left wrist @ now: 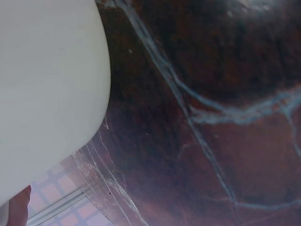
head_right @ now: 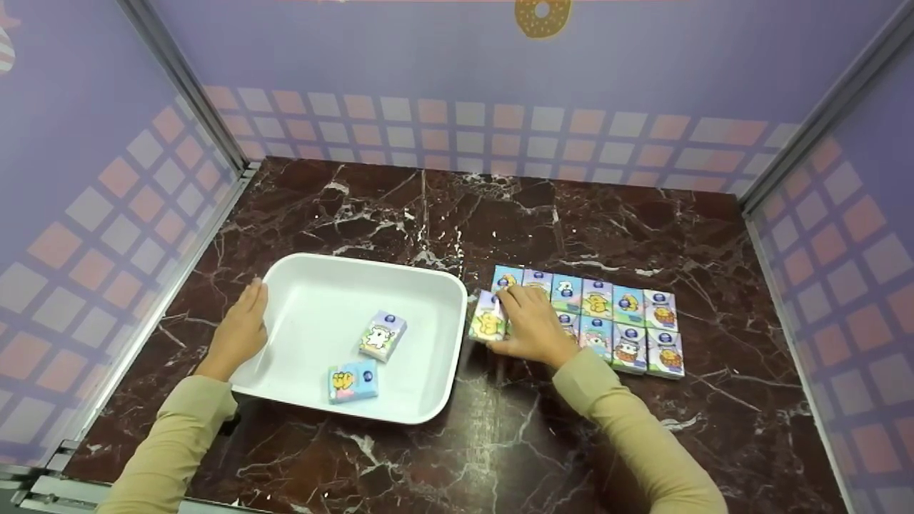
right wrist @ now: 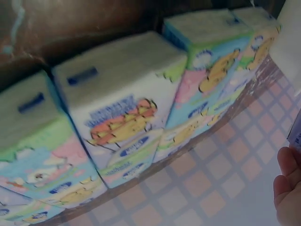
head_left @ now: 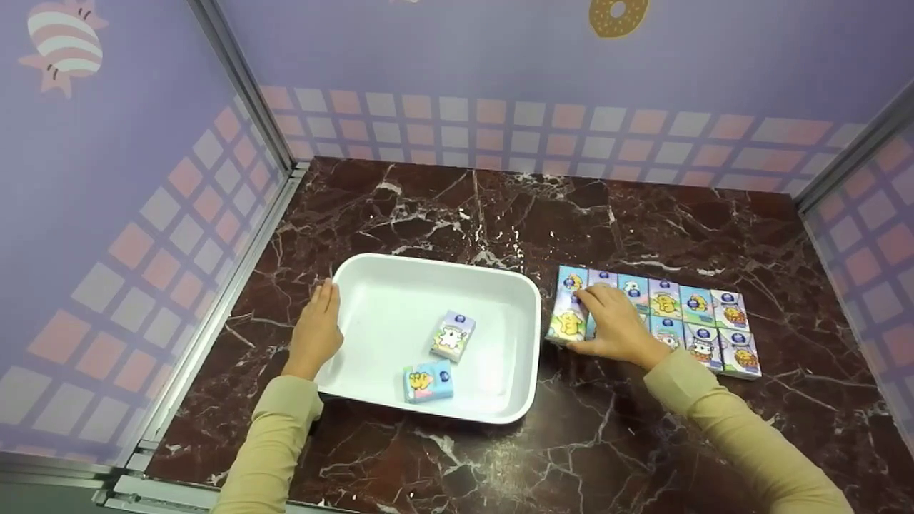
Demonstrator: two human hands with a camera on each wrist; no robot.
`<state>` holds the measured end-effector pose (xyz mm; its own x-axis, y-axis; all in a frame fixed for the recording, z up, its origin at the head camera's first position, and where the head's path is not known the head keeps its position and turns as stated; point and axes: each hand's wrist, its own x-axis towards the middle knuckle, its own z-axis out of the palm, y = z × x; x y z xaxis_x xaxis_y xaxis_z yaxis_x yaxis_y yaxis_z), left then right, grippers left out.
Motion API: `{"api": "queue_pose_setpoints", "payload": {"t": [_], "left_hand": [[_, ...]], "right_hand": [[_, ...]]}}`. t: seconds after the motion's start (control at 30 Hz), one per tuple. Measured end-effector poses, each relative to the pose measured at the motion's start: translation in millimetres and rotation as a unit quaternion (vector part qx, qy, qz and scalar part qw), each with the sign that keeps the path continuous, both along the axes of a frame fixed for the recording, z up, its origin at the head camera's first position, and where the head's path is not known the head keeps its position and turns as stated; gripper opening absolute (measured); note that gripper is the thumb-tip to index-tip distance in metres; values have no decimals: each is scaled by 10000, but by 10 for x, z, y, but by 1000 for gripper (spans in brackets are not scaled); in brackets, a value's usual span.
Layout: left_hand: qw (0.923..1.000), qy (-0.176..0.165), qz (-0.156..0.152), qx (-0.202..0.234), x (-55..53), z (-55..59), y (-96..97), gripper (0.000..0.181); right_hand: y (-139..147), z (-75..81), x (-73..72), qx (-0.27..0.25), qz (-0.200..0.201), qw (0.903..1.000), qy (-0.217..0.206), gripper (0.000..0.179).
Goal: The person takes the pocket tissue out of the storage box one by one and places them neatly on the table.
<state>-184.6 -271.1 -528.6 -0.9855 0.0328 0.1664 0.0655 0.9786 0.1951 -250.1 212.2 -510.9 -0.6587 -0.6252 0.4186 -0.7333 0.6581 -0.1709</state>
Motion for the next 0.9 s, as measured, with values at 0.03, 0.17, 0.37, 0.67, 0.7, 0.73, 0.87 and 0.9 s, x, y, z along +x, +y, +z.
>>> {"api": "queue_pose_setpoints", "payload": {"t": [0.03, 0.17, 0.37, 0.67, 0.7, 0.73, 0.87, 0.9], "left_hand": [[10000, 5, 0, -6, 0, 0, 0, 65], [10000, 51, -8, -64, -3, -2, -3, 65], [10000, 55, -32, -56, -7, -8, -4, 65], [10000, 49, -25, -63, -6, -4, 2, 65], [10000, 38, -26, -74, -5, -3, 3, 65], [10000, 32, -37, -77, -3, 1, 6, 65], [9999, 93, -77, -123, 5, 12, 13, 65], [9998, 109, -80, -121, 7, 12, 15, 65]], "right_hand": [[6, -19, 25, 55, -7, 10000, -45, 83], [15, -89, 123, 386, -9, 9990, -242, 85], [10, -180, 227, 559, 49, 9978, -356, 84], [28, -274, 341, 785, 20, 9960, -427, 83], [30, -278, 353, 818, 9, 9957, -429, 83], [32, -287, 363, 846, 3, 9955, -426, 82], [31, -316, 390, 937, -16, 9948, -401, 81], [28, -323, 395, 946, -13, 9948, -386, 81]]}}
